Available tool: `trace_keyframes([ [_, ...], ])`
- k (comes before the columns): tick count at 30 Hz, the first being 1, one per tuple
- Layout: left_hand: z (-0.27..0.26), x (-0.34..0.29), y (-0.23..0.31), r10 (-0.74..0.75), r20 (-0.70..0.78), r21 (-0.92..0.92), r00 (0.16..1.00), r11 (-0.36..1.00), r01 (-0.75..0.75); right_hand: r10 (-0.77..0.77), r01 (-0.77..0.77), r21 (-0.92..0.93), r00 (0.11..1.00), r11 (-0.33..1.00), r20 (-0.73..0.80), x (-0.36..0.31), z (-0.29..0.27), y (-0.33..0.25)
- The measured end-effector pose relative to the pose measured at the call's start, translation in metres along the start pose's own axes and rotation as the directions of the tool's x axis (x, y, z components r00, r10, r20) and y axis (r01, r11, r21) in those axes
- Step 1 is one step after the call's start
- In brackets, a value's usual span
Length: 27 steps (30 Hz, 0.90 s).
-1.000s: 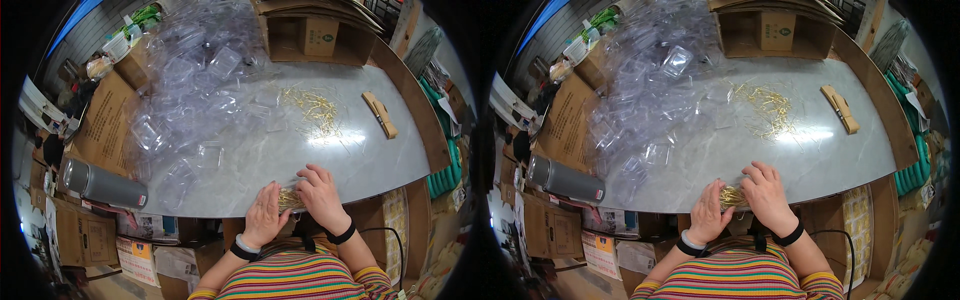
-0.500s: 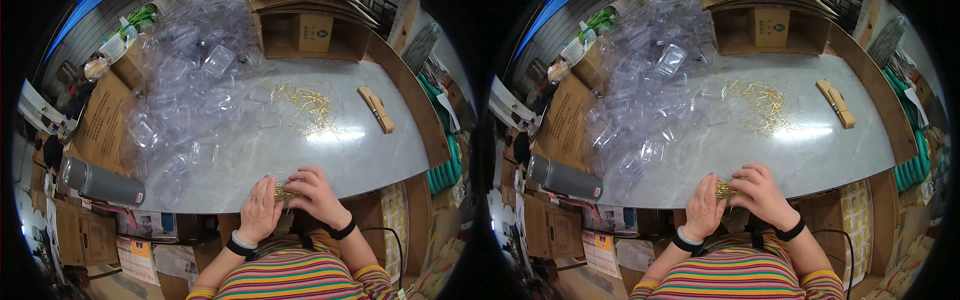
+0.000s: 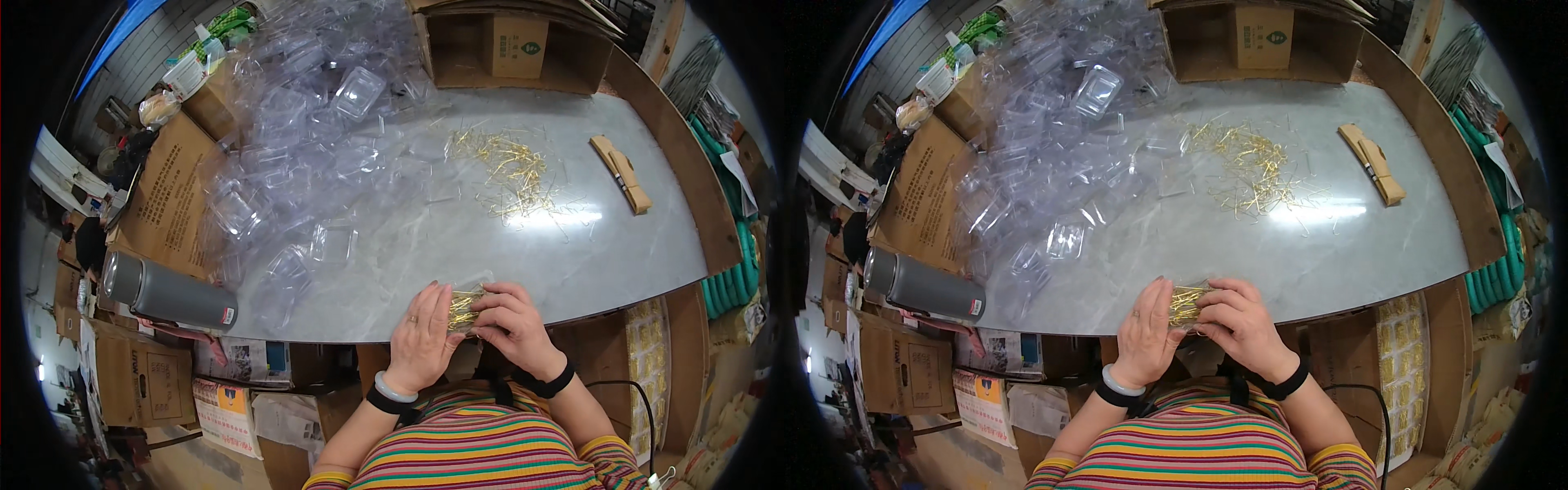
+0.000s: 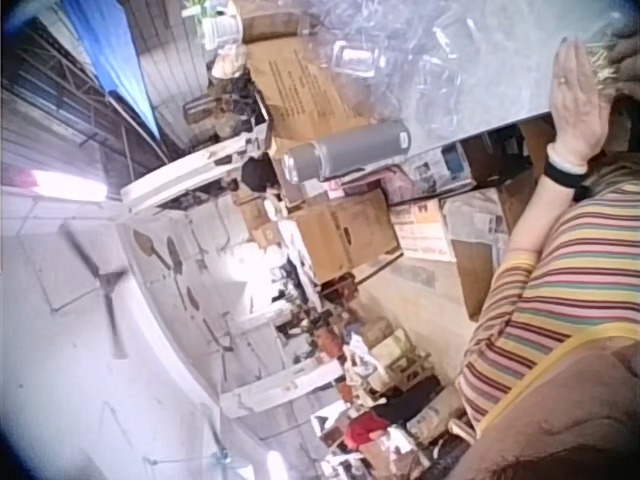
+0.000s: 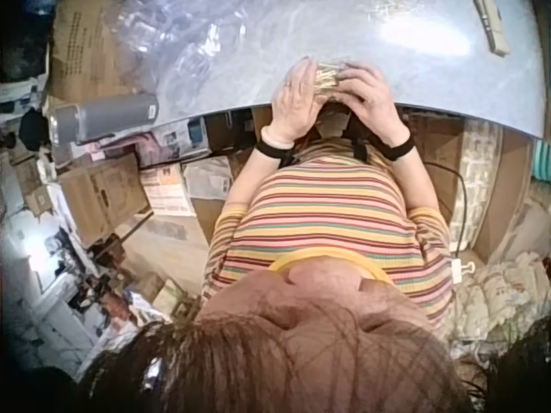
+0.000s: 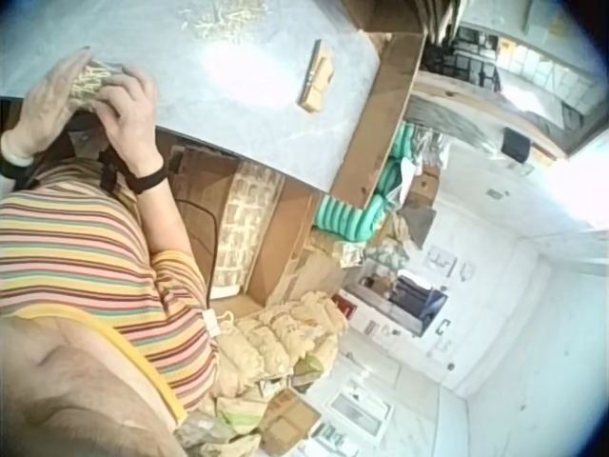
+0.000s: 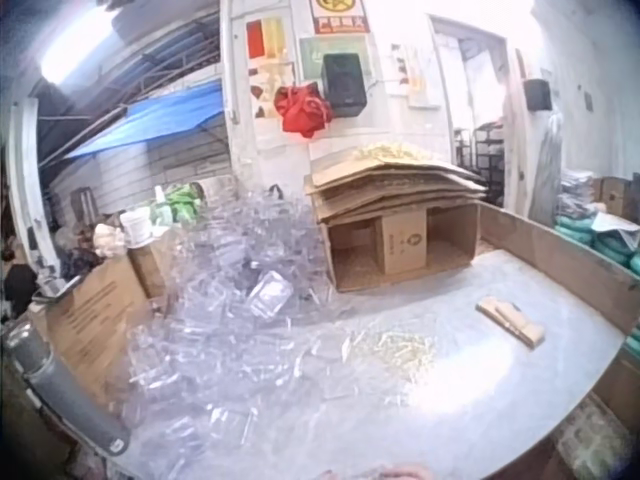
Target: Sorting and grouping small gold-colored metal pins on a workbench and placing them into a shipping box.
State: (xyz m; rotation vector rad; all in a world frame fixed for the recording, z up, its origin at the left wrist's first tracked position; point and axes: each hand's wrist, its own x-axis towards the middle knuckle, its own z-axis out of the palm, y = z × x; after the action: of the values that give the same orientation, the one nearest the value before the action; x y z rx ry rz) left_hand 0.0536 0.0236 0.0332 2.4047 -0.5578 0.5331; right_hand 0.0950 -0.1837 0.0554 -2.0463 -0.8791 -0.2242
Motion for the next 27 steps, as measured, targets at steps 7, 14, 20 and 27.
trace_keyframes([
  [7,0.001,0.001,0.000,0.034,0.008,0.030,0.999,0.999,-0.035,0.113,-0.110,0.047,0.992,0.993,-0.064,0.006,0.005,0.001],
  [14,0.001,0.001,-0.002,0.033,-0.011,0.025,0.999,0.999,-0.033,0.068,-0.063,0.085,0.996,0.994,-0.061,0.011,0.007,0.003],
  [20,0.003,0.003,0.000,0.053,-0.022,0.063,0.998,0.997,-0.051,0.092,-0.094,-0.017,0.991,0.995,-0.096,0.013,0.015,-0.001],
  [27,0.005,0.002,0.001,0.013,-0.014,0.054,1.000,0.998,-0.013,0.019,-0.001,-0.212,0.996,0.977,0.084,0.002,0.001,-0.014],
])
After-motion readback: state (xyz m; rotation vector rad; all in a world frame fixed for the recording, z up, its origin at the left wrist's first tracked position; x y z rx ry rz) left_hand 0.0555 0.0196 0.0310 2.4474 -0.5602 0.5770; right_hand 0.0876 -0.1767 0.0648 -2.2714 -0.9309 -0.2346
